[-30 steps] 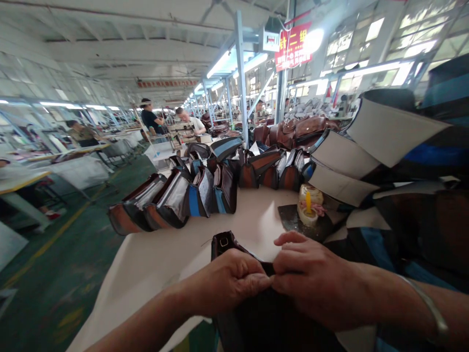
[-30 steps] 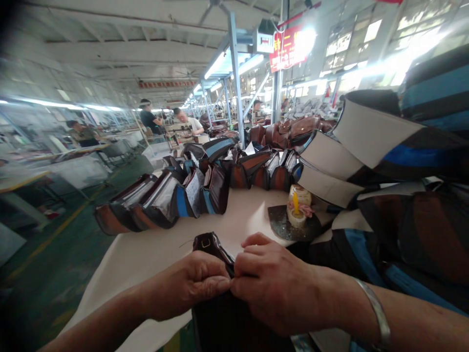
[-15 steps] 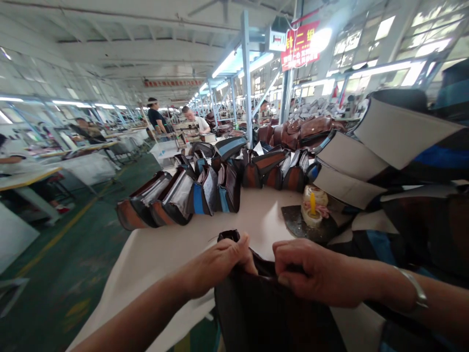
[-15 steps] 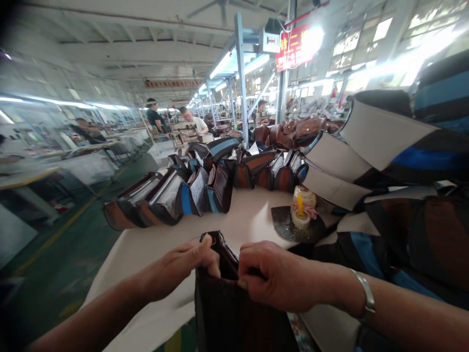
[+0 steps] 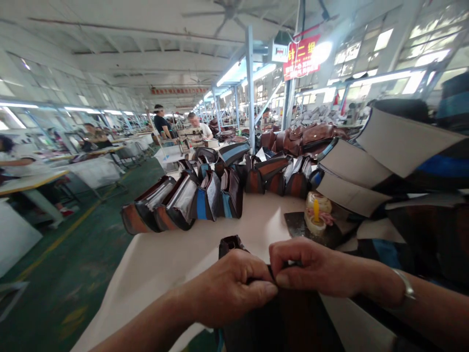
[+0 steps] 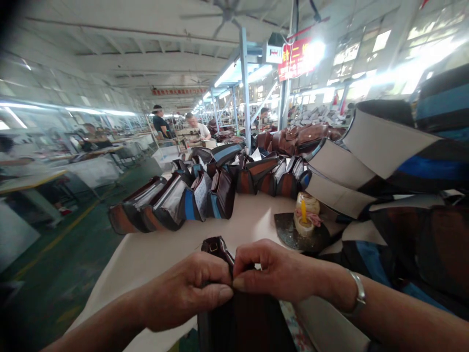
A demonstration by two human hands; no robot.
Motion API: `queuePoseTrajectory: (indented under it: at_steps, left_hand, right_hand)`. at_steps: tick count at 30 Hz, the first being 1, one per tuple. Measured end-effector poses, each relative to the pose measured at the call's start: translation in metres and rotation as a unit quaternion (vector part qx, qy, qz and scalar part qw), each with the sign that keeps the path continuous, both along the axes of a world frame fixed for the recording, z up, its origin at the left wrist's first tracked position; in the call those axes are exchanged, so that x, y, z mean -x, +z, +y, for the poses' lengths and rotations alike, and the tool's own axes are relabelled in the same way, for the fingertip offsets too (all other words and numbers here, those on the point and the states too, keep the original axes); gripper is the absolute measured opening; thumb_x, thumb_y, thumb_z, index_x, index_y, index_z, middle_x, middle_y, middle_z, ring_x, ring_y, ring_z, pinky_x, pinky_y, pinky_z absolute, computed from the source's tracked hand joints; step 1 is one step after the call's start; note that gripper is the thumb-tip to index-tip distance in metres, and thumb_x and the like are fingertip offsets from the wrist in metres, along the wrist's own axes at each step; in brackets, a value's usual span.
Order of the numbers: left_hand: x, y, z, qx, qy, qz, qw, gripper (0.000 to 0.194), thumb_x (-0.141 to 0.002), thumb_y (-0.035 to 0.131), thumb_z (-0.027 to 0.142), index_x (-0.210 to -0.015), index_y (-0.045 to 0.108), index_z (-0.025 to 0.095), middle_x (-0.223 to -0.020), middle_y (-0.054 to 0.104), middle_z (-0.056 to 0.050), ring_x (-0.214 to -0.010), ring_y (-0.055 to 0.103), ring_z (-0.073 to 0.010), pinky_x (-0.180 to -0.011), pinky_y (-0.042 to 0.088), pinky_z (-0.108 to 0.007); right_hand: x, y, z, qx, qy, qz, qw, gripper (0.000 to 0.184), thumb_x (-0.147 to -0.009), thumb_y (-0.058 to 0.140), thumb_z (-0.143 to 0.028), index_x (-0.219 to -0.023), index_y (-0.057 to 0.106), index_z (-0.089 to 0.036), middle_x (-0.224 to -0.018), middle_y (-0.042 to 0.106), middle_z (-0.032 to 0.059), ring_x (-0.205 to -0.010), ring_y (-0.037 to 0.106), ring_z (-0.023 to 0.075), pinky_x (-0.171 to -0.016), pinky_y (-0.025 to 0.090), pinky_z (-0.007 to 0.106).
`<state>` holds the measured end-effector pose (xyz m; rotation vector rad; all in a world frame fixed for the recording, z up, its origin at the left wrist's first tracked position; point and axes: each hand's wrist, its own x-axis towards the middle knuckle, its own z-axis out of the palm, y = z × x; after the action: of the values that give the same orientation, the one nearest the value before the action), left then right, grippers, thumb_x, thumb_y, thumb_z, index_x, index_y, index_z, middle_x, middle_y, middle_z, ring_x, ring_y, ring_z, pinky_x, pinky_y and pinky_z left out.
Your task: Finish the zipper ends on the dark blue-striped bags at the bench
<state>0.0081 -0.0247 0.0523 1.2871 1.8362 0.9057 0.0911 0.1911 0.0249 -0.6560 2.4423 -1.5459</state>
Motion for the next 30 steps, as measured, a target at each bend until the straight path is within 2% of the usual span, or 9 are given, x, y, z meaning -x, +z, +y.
queuePoseTrajectory:
  at_steps: [4,8,12,16,20,22,25,27,30]
  left_hand:
    - [0.006,0.004,-0.011,-0.058,0.115,0.008,0.992,0.015,-0.077,0.055,0.024,-0.065,0.057,0.015,-0.064,0.048,0.002,-0.063,0.043,-0.0119,-0.059,0.032,-0.026]
    - [0.017,-0.001,-0.024,-0.136,0.106,-0.029,0.985,0.019,-0.078,0.058,0.028,-0.064,0.056,0.015,-0.065,0.048,0.001,-0.064,0.044,-0.0133,-0.061,0.033,-0.028]
    - [0.028,-0.018,-0.042,-0.165,0.101,-0.066,0.979,0.021,-0.079,0.06,0.03,-0.065,0.057,0.014,-0.067,0.048,0.001,-0.066,0.043,-0.0136,-0.064,0.032,-0.029]
    - [0.035,-0.031,-0.067,-0.094,0.12,-0.106,0.983,0.02,-0.076,0.061,0.033,-0.07,0.057,0.014,-0.066,0.044,0.002,-0.065,0.038,-0.0131,-0.062,0.027,-0.029]
    - [0.029,-0.017,-0.081,0.01,0.143,-0.076,0.987,0.011,-0.071,0.057,0.024,-0.075,0.061,0.014,-0.069,0.047,0.002,-0.068,0.041,-0.0135,-0.064,0.028,-0.028]
    - [0.021,-0.005,-0.081,0.034,0.149,-0.089,0.984,0.022,-0.067,0.056,0.018,-0.086,0.066,0.014,-0.078,0.055,0.001,-0.075,0.046,-0.0147,-0.068,0.032,-0.027]
    - [0.012,0.007,-0.073,0.052,0.148,-0.113,0.981,0.027,-0.075,0.057,0.023,-0.098,0.068,0.016,-0.083,0.057,0.002,-0.077,0.047,-0.0139,-0.068,0.033,-0.026]
    - [0.008,0.007,-0.068,0.065,0.149,-0.103,0.981,0.024,-0.081,0.06,0.033,-0.093,0.069,0.015,-0.075,0.051,0.003,-0.069,0.04,-0.0119,-0.062,0.029,-0.026]
    - [0.007,-0.001,-0.063,0.063,0.156,-0.12,0.979,0.028,-0.078,0.065,0.041,-0.083,0.067,0.013,-0.066,0.044,0.004,-0.061,0.033,-0.0103,-0.056,0.023,-0.028]
  right_hand:
    - [0.014,0.011,0.012,0.022,0.061,0.03,0.997,0.049,-0.095,0.055,-0.06,-0.112,0.063,-0.014,-0.1,0.059,0.0065,-0.089,0.052,0.0203,-0.08,0.04,0.031]
    - [0.022,0.016,0.002,0.015,0.078,0.135,0.988,0.051,-0.075,0.082,-0.056,-0.101,0.066,-0.015,-0.103,0.061,0.0061,-0.093,0.054,0.0206,-0.084,0.041,0.029]
    - [0.03,0.002,-0.013,0.086,0.107,0.069,0.988,0.053,-0.073,0.085,-0.052,-0.106,0.066,-0.015,-0.107,0.063,0.0058,-0.1,0.057,0.0224,-0.091,0.043,0.03]
    - [0.041,-0.032,-0.023,0.094,0.098,0.003,0.991,0.055,-0.074,0.084,-0.055,-0.107,0.065,-0.015,-0.102,0.062,0.0037,-0.1,0.056,0.0236,-0.092,0.043,0.033]
    - [0.046,-0.056,-0.04,0.11,0.082,-0.009,0.991,0.054,-0.073,0.082,-0.059,-0.098,0.063,-0.014,-0.091,0.059,0.002,-0.085,0.053,0.0192,-0.08,0.044,0.03]
    - [0.045,-0.057,-0.049,0.114,0.074,-0.01,0.991,0.052,-0.073,0.083,-0.056,-0.097,0.062,-0.015,-0.091,0.059,0.0016,-0.08,0.051,0.0174,-0.075,0.043,0.028]
    - [0.041,-0.045,-0.059,0.085,0.063,-0.011,0.994,0.051,-0.069,0.088,-0.05,-0.096,0.062,-0.016,-0.09,0.059,0.0,-0.077,0.049,0.0154,-0.067,0.04,0.025]
    - [0.038,-0.035,-0.062,0.058,0.048,-0.015,0.997,0.052,-0.065,0.091,-0.048,-0.095,0.063,-0.016,-0.089,0.06,-0.001,-0.076,0.049,0.0148,-0.065,0.038,0.024]
    - [0.035,-0.03,-0.062,0.036,0.004,-0.042,0.998,0.058,-0.057,0.095,-0.047,-0.093,0.061,-0.017,-0.087,0.059,-0.0024,-0.073,0.046,0.0134,-0.059,0.037,0.022]
